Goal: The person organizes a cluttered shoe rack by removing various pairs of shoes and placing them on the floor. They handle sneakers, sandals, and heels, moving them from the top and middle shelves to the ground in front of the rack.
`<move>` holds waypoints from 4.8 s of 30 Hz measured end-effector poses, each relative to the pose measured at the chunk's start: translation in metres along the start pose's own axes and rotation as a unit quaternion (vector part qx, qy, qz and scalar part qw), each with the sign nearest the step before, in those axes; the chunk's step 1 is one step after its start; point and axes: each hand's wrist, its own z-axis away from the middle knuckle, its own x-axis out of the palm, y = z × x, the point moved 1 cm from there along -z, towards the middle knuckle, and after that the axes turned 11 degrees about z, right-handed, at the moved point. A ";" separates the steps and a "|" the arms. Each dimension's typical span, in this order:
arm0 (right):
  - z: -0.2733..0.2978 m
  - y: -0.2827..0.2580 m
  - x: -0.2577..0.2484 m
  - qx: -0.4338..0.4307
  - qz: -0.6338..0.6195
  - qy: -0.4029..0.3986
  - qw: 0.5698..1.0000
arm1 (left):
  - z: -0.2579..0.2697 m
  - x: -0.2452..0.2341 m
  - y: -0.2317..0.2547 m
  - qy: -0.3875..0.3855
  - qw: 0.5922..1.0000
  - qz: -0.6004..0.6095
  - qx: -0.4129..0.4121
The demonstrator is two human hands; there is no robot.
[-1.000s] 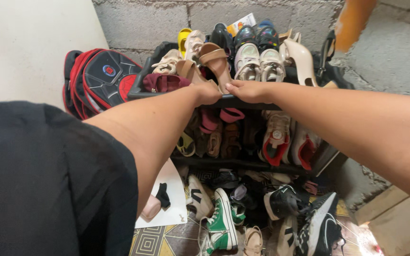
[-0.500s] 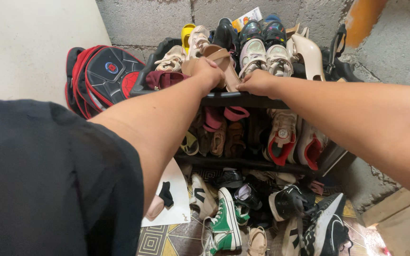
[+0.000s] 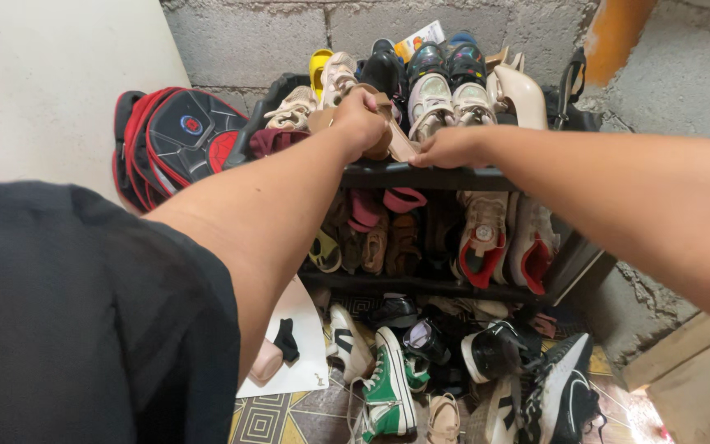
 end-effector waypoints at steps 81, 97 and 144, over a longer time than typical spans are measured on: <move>-0.071 -0.094 0.049 -0.231 0.061 0.015 0.971 | 0.052 -0.051 -0.073 0.164 0.958 -0.234 -0.012; -0.009 -0.070 0.030 -0.144 -0.107 0.292 0.939 | 0.063 -0.065 -0.041 0.060 0.971 0.198 -0.119; 0.093 0.051 -0.005 0.004 0.000 0.195 0.981 | 0.111 0.053 0.038 -0.194 0.971 -0.125 0.066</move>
